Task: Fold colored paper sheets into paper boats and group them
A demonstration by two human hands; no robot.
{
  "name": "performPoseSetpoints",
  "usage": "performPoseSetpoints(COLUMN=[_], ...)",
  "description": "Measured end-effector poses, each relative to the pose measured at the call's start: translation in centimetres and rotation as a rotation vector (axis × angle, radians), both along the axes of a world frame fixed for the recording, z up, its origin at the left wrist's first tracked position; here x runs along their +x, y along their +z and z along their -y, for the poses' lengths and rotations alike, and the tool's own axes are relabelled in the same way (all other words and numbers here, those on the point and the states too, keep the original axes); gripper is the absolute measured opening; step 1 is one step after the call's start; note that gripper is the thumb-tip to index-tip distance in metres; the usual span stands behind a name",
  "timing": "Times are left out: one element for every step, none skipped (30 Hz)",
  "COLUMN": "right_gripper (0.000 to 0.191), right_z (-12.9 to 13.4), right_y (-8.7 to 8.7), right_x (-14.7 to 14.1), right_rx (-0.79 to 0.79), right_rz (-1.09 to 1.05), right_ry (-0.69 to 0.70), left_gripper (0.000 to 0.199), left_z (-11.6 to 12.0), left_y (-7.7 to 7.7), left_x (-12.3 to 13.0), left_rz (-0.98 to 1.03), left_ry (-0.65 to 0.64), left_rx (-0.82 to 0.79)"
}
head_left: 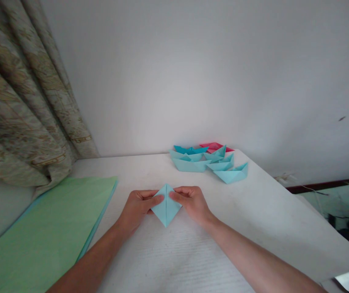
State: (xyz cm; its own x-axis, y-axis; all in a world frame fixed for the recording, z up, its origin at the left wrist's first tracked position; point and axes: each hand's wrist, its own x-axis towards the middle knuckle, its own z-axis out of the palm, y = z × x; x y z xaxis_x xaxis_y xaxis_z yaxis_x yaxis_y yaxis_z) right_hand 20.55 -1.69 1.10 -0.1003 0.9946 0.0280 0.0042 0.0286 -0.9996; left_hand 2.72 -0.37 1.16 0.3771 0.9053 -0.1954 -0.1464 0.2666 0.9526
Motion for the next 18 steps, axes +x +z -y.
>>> performPoseSetpoints(right_gripper=[0.032, 0.031, 0.031, 0.031, 0.032, 0.032, 0.033, 0.033, 0.033, 0.033, 0.034, 0.034, 0.034, 0.033, 0.034, 0.034, 0.035, 0.035], right_z=[0.05, 0.12, 0.19, 0.28, 0.37, 0.45, 0.53, 0.60, 0.66, 0.70, 0.74, 0.77, 0.79, 0.81, 0.84, 0.86, 0.89, 0.91], right_y=[0.04, 0.10, 0.17, 0.24, 0.32, 0.38, 0.42, 0.45, 0.46, 0.45, 0.44, 0.43, 0.41, 0.40, 0.39, 0.38, 0.39, 0.40], right_x=[0.02, 0.03, 0.04, 0.04, 0.04, 0.03, 0.01, 0.00, 0.00, 0.00, 0.02, 0.04, 0.06, 0.09, 0.10, 0.10, 0.08, 0.05], right_rx=[0.001, -0.001, -0.005, -0.012, -0.022, -0.033, -0.044, -0.053, -0.061, -0.069, -0.076, -0.082, -0.089, -0.094, -0.099, -0.100, -0.099, -0.097], right_rz=[0.003, 0.005, 0.008, 0.009, 0.011, 0.014, 0.016, 0.017, 0.020, 0.025, 0.031, 0.037, 0.042, 0.049, 0.056, 0.065, 0.072, 0.077], right_ry=[0.013, 0.028, 0.044, 0.058, 0.069, 0.078, 0.085, 0.094, 0.106, 0.118, 0.133, 0.147, 0.160, 0.172, 0.185, 0.198, 0.210, 0.219], left_gripper=[0.034, 0.034, 0.034, 0.033, 0.033, 0.034, 0.035, 0.037, 0.040, 0.044, 0.047, 0.049, 0.050, 0.050, 0.050, 0.049, 0.047, 0.047], left_z=[0.00, -0.01, -0.02, -0.04, -0.06, -0.09, -0.11, -0.12, -0.13, -0.13, -0.12, -0.11, -0.09, -0.07, -0.04, -0.01, 0.03, 0.08], left_y=[-0.01, -0.03, -0.05, -0.06, -0.06, -0.05, -0.02, 0.01, 0.05, 0.07, 0.06, 0.02, -0.06, -0.16, -0.29, -0.42, -0.54, -0.64], left_x=[-0.06, -0.10, -0.14, -0.16, -0.17, -0.16, -0.15, -0.13, -0.12, -0.13, -0.14, -0.16, -0.18, -0.20, -0.22, -0.21, -0.20, -0.16], left_rz=[-0.043, -0.085, -0.125, -0.162, -0.193, -0.220, -0.248, -0.279, -0.312, -0.340, -0.361, -0.373, -0.374, -0.366, -0.351, -0.332, -0.311, -0.290], left_ry=[-0.003, -0.006, -0.009, -0.012, -0.013, -0.012, -0.008, -0.002, 0.004, 0.002, -0.013, -0.040, -0.077, -0.119, -0.162, -0.202, -0.239, -0.267], left_rx=[0.015, 0.033, 0.052, 0.074, 0.102, 0.135, 0.172, 0.214, 0.257, 0.296, 0.327, 0.349, 0.362, 0.363, 0.353, 0.335, 0.312, 0.288])
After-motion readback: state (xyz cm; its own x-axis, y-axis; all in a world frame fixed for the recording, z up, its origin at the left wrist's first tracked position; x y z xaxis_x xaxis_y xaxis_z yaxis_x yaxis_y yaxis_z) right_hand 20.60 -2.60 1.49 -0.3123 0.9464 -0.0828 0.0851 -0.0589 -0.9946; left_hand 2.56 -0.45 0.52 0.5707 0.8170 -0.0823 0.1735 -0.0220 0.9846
